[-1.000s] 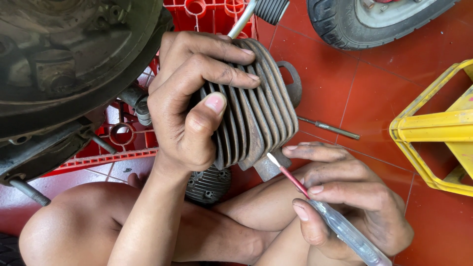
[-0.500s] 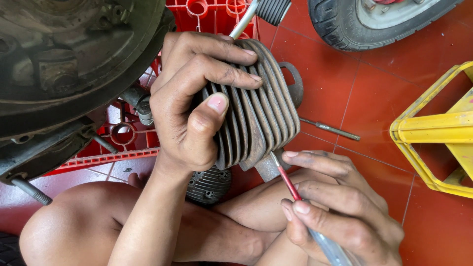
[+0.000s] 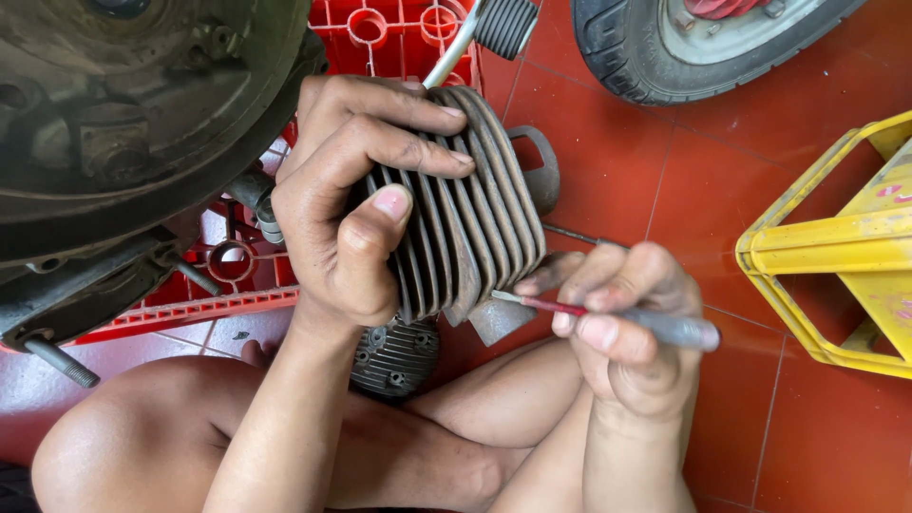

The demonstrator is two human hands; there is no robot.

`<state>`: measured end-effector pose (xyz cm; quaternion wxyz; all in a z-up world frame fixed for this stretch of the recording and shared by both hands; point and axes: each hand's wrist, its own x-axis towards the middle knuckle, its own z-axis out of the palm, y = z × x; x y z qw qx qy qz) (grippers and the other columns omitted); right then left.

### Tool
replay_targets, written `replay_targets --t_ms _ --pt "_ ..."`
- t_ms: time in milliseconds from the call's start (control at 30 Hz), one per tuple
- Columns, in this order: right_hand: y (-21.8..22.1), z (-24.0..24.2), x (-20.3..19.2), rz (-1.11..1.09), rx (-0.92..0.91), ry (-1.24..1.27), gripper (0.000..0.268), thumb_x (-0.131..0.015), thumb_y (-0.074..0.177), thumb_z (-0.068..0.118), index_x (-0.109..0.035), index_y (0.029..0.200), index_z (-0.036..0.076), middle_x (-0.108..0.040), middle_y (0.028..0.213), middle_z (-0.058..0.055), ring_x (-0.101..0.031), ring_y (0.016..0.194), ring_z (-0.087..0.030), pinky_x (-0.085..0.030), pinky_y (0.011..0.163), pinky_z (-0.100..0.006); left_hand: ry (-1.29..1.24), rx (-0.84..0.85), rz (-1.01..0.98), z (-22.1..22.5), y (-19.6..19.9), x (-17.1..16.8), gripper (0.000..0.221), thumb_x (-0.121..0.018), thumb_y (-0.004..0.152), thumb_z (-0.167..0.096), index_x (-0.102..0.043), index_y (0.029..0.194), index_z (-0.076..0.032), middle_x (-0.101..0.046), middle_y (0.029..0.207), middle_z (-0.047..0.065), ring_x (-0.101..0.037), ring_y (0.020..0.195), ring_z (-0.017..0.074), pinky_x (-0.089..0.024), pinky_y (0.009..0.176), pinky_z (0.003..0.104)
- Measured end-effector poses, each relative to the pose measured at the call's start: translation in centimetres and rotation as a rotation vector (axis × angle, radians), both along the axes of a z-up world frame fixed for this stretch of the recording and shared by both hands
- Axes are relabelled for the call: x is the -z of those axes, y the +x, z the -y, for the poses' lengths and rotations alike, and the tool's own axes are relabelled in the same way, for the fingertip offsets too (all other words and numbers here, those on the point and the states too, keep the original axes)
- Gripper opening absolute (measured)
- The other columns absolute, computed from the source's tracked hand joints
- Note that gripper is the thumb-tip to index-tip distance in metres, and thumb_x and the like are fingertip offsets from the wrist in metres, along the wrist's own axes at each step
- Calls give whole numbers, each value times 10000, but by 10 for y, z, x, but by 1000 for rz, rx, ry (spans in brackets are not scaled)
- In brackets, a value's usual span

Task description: Cleaning the cooling fins of a motorcycle engine cylinder using a small metal tool and a brush.

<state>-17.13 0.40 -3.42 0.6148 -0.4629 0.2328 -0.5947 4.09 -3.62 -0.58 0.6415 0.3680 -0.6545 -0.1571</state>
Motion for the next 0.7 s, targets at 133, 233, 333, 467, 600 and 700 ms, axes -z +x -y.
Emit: replay_targets --t_ms 133,233,333,467,600,700 --pt "-1 5 5 123 -104 114 104 -692 834 57 -650 915 107 -662 769 -110 -701 861 -343 -587 900 -441 0 -3 11 0 0 -1 450 -337 1006 -264 -687 919 4 -706 1072 199 -640 1024 315 -410 1006 448" --pt "3 -1 -3 27 -33 40 93 -661 863 89 -632 943 127 -634 759 -86 -680 846 -321 -581 931 -435 7 -3 11 1 0 -1 484 -328 1023 -297 -694 922 3 -704 1075 194 -638 1036 313 -412 1012 447" --pt "7 -11 -10 -115 143 -136 112 -680 858 103 -608 939 131 -646 812 -68 -715 812 -307 -670 868 -480 6 3 6 2 1 -1 480 -329 1025 -296 -691 923 4 -708 1075 198 -634 1047 333 -423 1030 459" --pt "-3 -28 -39 -773 243 -598 190 -694 912 93 -574 1058 78 -665 977 -111 -803 1035 -476 -718 881 -456 8 13 11 2 2 0 489 -330 1032 -307 -694 928 2 -710 1080 199 -638 1033 321 -411 1023 458" --pt "12 -41 -53 -1104 326 -783 77 -678 905 119 -668 980 110 -707 952 -143 -814 1056 -487 -641 812 -432 8 12 22 2 2 -1 513 -316 1045 -327 -694 930 -1 -710 1078 193 -639 1033 316 -408 1019 459" --pt "15 -39 -61 -1165 289 -796 46 -678 887 82 -707 897 116 -713 931 -104 -802 1049 -451 -594 778 -404 1 8 18 2 2 -1 516 -315 1048 -332 -693 931 -1 -713 1077 193 -642 1031 316 -406 1017 457"
